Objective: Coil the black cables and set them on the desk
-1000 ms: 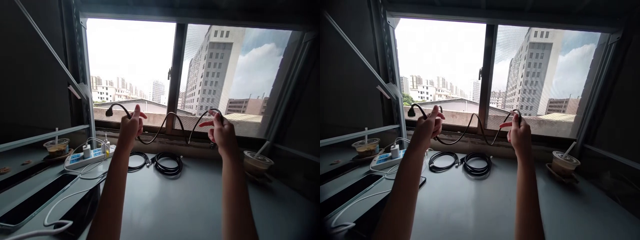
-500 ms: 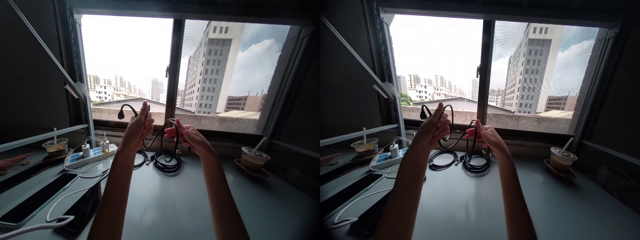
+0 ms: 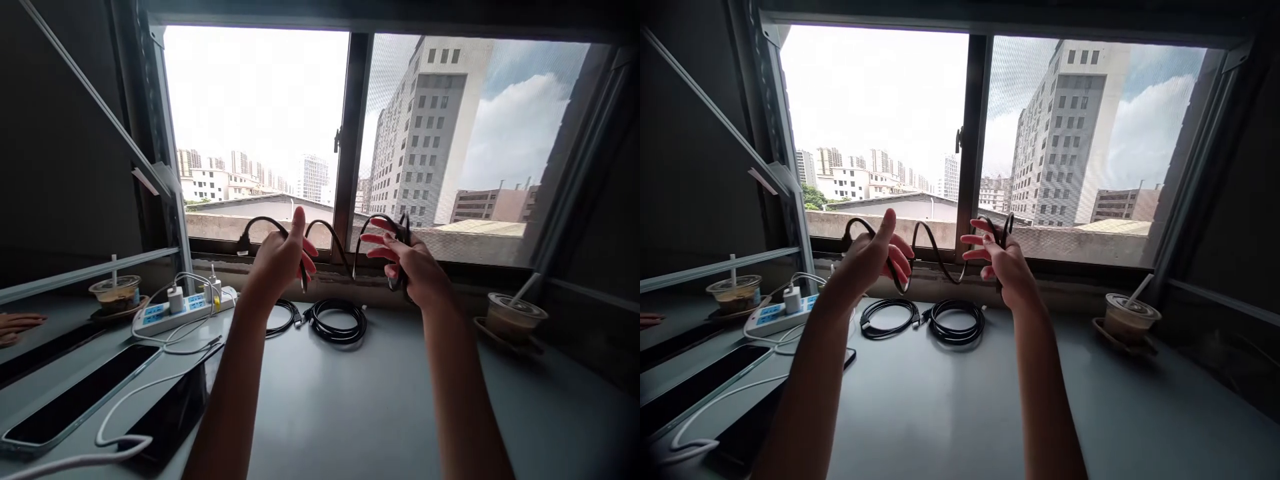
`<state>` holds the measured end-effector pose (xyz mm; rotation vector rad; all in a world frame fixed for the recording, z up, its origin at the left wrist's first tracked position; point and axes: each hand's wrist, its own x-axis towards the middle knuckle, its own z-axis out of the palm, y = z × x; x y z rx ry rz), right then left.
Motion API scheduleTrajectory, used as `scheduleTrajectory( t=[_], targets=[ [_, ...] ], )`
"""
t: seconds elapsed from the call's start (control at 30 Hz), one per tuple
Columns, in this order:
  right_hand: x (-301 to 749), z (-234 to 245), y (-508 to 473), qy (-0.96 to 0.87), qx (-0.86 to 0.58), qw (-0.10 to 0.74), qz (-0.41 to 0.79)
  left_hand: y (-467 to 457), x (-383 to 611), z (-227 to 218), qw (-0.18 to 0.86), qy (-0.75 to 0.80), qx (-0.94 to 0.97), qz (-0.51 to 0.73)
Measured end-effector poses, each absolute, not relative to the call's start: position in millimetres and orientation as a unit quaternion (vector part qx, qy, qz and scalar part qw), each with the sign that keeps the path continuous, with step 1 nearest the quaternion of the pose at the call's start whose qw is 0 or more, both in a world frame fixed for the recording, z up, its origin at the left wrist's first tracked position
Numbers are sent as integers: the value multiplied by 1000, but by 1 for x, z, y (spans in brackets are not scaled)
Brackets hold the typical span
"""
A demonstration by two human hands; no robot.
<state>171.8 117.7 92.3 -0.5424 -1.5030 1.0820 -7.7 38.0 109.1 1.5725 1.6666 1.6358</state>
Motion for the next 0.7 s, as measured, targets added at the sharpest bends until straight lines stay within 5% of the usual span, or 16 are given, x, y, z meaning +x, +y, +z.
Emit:
scheduleTrajectory(
  t=[0.33,0.7],
  targets=[
    [136,85,95,-751,-175,369,518,45,8,108,278,544,616,497],
    [151,90,106,-757,-230,426,440,48,4,106,227,539,610,534]
  ],
)
